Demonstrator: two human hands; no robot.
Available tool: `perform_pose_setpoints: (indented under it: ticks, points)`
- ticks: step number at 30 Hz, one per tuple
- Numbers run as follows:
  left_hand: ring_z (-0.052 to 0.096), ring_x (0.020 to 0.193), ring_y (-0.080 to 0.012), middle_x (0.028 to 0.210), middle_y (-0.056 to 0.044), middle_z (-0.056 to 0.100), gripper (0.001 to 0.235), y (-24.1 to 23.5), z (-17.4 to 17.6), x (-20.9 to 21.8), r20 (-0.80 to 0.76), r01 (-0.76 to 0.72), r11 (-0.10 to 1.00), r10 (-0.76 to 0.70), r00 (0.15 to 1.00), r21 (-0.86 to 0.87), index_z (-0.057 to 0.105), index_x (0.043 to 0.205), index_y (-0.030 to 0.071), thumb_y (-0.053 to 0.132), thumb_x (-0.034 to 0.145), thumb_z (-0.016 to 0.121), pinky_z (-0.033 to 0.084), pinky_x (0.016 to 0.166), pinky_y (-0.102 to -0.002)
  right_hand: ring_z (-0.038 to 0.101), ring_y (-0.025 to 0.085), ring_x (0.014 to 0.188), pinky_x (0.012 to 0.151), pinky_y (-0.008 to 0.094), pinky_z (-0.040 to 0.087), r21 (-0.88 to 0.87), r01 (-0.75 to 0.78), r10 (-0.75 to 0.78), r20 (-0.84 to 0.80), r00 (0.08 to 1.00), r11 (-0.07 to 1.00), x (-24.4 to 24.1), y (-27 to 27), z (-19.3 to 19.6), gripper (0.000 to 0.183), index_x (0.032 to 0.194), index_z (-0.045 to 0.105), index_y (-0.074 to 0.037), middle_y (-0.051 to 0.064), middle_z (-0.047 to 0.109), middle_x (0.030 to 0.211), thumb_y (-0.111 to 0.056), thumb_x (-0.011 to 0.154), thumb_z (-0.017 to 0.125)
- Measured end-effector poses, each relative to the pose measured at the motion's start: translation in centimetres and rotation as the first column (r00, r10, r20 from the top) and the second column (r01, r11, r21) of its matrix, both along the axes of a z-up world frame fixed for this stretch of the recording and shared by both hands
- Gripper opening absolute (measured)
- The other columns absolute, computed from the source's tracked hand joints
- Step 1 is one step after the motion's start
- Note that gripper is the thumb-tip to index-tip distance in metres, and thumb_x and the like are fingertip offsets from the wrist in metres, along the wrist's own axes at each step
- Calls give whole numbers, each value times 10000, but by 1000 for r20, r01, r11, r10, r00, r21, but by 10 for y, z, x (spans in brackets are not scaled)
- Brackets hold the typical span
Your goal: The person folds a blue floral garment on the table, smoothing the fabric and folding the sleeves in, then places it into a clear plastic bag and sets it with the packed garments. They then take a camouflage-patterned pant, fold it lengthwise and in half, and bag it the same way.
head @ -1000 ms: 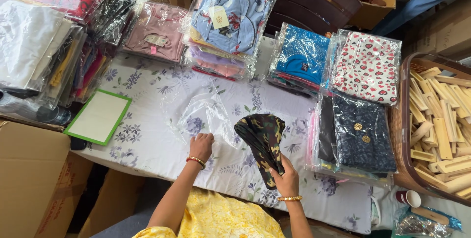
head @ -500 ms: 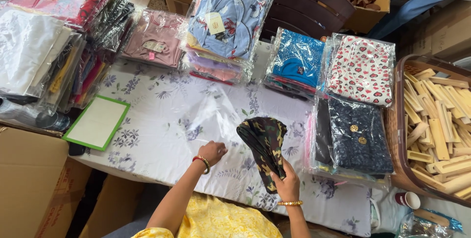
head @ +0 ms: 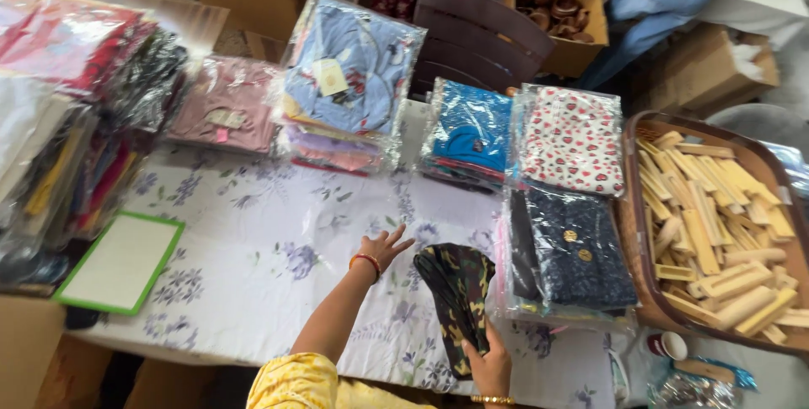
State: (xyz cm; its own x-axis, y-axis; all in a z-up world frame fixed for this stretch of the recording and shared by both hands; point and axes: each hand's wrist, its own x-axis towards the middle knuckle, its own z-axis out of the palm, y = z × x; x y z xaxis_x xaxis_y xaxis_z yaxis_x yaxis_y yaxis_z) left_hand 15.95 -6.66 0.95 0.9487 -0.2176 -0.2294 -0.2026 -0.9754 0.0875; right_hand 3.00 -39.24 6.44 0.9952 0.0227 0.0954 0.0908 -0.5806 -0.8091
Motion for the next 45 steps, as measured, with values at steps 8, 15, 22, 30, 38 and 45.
perform_pose_setpoints:
  ticks: [8,15,22,30,38,45]
  points:
    - [648,1161,-314,1425,-43,513,721,7,-58,33,-143,220,974,-211,967,55,350,1537,324,87,914,625,558,832,-456,670,285,1209,983,377,525,-108,148,-170,-239,956,983,-18,-21,-13,742,1398,580,-88,153,663,1348,-120,712,862]
    - [697,765,-410,1381,-133,526,228,35,57,54,340,-271,815,482,808,-513,603,1087,108,161,883,689,550,603,-511,723,269,1120,929,359,550,-74,116,-124,-113,986,991,-9,-13,-8,703,1375,612,-79,153,718,1271,-128,712,841]
    - [668,1052,-419,1433,-101,503,315,64,123,-29,665,99,683,650,369,-723,550,1044,97,53,798,743,573,779,-456,735,262,1073,896,361,555,-58,138,-142,-69,988,989,21,2,1,698,1374,614,-75,153,728,1233,-127,720,854]
    - [644,1001,-324,1541,-77,459,445,127,0,-197,243,-560,685,708,664,-465,626,1089,155,-92,723,677,550,788,-443,741,264,1045,892,359,557,-44,-15,15,0,1000,999,37,28,7,685,1367,635,-99,131,744,1213,-81,711,829]
    - [573,1205,-228,1275,13,645,316,124,-1,-220,293,-609,736,676,676,-294,695,1042,243,41,802,656,426,1053,-434,749,242,1034,881,344,567,26,-143,144,-44,989,989,39,66,15,689,1378,615,-98,117,740,1225,-51,721,814]
    - [439,1389,-339,1415,-63,543,706,92,43,-192,125,-436,860,479,869,-264,595,1309,187,234,648,837,317,1012,-668,727,242,1073,920,342,548,60,-232,230,38,973,971,30,74,16,682,1378,601,-63,128,717,1250,-30,729,807]
